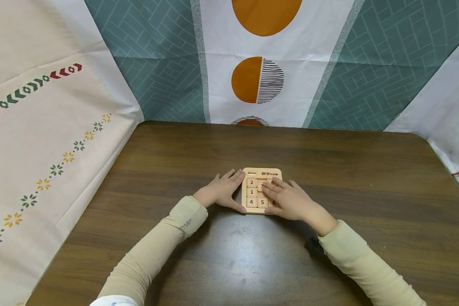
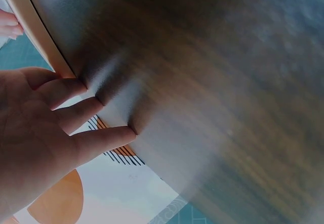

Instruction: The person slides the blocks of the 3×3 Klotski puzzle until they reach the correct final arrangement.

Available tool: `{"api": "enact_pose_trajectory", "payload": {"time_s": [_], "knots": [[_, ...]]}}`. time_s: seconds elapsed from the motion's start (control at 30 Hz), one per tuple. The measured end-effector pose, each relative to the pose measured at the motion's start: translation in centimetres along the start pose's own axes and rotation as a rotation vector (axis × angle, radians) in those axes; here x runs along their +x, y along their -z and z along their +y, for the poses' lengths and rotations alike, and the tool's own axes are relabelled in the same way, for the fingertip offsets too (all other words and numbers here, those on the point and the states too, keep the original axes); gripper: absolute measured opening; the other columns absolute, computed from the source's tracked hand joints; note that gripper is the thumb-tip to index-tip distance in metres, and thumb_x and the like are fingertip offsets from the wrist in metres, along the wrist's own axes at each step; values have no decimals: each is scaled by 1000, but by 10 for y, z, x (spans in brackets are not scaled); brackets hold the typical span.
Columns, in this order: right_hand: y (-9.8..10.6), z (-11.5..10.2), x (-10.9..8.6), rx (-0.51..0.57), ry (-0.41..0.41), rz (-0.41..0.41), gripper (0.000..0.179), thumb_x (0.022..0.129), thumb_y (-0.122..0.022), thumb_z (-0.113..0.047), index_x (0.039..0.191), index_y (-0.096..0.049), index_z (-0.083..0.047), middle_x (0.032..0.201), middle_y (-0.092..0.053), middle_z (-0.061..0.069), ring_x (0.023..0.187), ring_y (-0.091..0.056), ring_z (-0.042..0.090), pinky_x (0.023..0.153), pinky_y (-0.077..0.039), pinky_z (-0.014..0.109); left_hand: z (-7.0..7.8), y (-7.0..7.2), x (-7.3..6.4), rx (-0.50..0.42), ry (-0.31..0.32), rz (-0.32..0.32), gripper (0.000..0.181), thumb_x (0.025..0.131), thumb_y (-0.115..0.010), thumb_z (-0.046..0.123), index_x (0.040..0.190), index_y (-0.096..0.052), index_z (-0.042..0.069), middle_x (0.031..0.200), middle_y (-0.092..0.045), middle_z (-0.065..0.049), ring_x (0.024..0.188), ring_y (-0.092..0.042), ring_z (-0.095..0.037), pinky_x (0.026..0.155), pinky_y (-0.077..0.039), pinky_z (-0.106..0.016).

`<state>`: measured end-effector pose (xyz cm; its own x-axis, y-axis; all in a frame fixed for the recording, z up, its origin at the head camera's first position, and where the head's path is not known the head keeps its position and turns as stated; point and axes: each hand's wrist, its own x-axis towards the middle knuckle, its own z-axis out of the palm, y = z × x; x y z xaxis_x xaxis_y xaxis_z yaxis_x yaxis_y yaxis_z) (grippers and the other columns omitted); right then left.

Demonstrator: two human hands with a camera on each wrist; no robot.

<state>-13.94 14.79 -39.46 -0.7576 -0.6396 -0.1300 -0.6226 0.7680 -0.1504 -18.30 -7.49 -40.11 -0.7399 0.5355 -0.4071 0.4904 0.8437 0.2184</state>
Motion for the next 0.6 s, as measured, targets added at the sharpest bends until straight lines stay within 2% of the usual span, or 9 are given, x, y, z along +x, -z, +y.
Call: {"api": "enact_pose_trajectory", "payload": {"time_s": [0.4,0.6], "knots": [[3,2,8,15,-26,-17,63,87,-57,-42,136,-43,-4,141,-39,11,131,-27,34,97,-24,61,0,1,-1,-6,1,1,115,67,-65,66,147,-4,9,152,-4,-5,138,-3,-25,104,-12,-56],[4,2,5,23,-31,-7,63,87,-57,-42,136,-43,-6,142,-37,10,132,-26,34,97,-23,61,1,2,-2,-3,5,-6,115,67,-64,66,147,-4,9,152,-3,-5,138,-2,-25,104,-12,-57]]}}
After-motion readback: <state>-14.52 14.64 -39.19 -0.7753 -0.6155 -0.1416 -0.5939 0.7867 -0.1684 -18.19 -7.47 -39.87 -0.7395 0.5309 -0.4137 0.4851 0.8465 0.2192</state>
